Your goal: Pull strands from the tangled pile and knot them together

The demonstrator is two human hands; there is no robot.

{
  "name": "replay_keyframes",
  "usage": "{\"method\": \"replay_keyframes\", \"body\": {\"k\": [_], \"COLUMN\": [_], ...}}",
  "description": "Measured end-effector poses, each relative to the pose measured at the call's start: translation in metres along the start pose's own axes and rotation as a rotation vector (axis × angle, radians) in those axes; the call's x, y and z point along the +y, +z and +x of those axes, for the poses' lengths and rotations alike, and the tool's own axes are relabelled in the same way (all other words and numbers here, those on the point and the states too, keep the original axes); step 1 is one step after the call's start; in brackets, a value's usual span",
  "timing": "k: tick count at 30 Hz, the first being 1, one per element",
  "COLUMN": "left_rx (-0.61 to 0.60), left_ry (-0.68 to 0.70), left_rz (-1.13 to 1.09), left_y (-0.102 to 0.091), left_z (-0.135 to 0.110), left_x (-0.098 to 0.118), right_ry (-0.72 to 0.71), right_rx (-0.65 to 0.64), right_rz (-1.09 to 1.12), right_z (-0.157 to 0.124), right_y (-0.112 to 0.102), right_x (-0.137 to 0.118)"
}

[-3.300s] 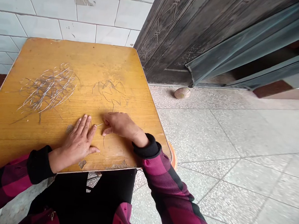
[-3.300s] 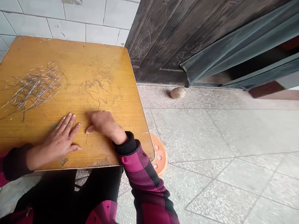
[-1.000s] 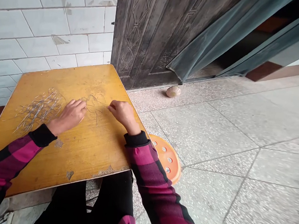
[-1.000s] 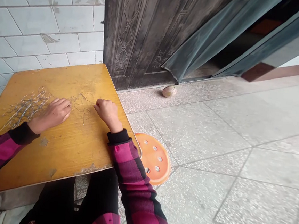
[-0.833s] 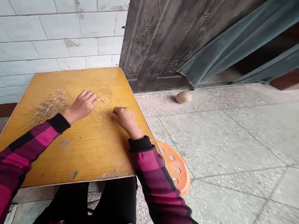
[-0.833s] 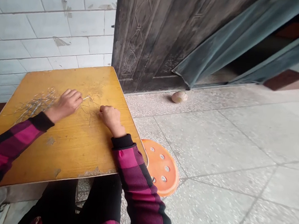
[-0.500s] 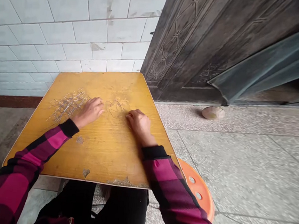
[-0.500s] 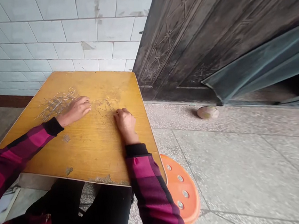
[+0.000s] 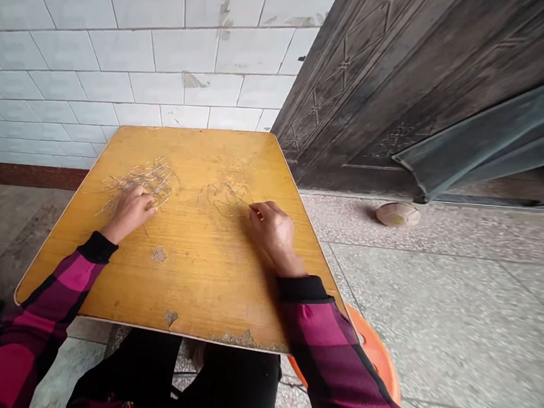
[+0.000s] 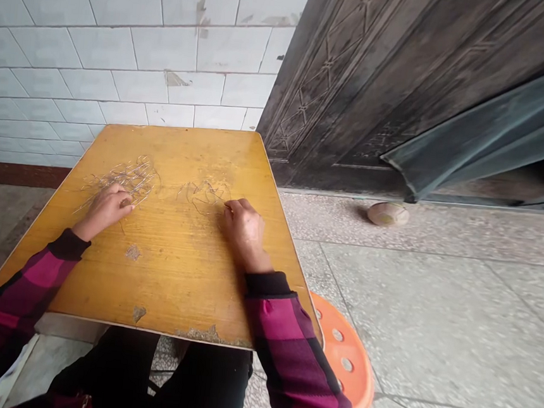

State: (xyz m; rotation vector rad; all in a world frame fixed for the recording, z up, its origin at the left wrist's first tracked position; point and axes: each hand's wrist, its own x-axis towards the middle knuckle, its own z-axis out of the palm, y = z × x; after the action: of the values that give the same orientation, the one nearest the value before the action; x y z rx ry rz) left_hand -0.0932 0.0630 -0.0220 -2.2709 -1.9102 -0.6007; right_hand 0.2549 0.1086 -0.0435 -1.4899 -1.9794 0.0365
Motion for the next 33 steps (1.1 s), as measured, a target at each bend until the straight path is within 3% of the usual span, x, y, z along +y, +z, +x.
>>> {"method": "replay_keyframes", "body": {"k": [6,11,13,20,23,27,30,33], "left_rx": [-0.016,0.083,0.148,0.552,0.657,0.600,0.531,0.549], "left_ry": [0.107,0.067,0.017,-0.302,-0.373,-0.466,-0.595,-0.761], "left_rz": [0.126,-0.017,-0.152,-0.858,-1.141,-1.409,-1.561,-1.755], "left_y": [0.007,-0.006,-0.014,-0.044,-0.052,-0.053,-0.051,-0.051], "left_z": [0.002,0.001,0.001,0.003,0.005,0.006,0.007,0.011], "left_x": [0.012,0.007,0.004,-0.001,-0.002,-0.006,-0.013,-0.021], "right_ry": [-0.025,-0.035,-0.044,-0.086,-0.091,-0.098,-0.113,-0.125], "right_rx": [-0.013,-0.025,-0.029,-0.036,-0.038,-0.063,-0.074,-0.081], "right_rz": [0.003,0.016,0.025,0.008,0.011,0.035,0.051,0.086], "right_z": [-0.001,-0.001,-0.002,-0.002,-0.002,-0.002,-0.002,-0.002], "right_y": [0.002,0.001,0.001,0.006,0.007,0.007,0.006,0.005], "right_x": [0.000,0.000,0.000,0.004,0.005,0.004,0.004,0.001]}}
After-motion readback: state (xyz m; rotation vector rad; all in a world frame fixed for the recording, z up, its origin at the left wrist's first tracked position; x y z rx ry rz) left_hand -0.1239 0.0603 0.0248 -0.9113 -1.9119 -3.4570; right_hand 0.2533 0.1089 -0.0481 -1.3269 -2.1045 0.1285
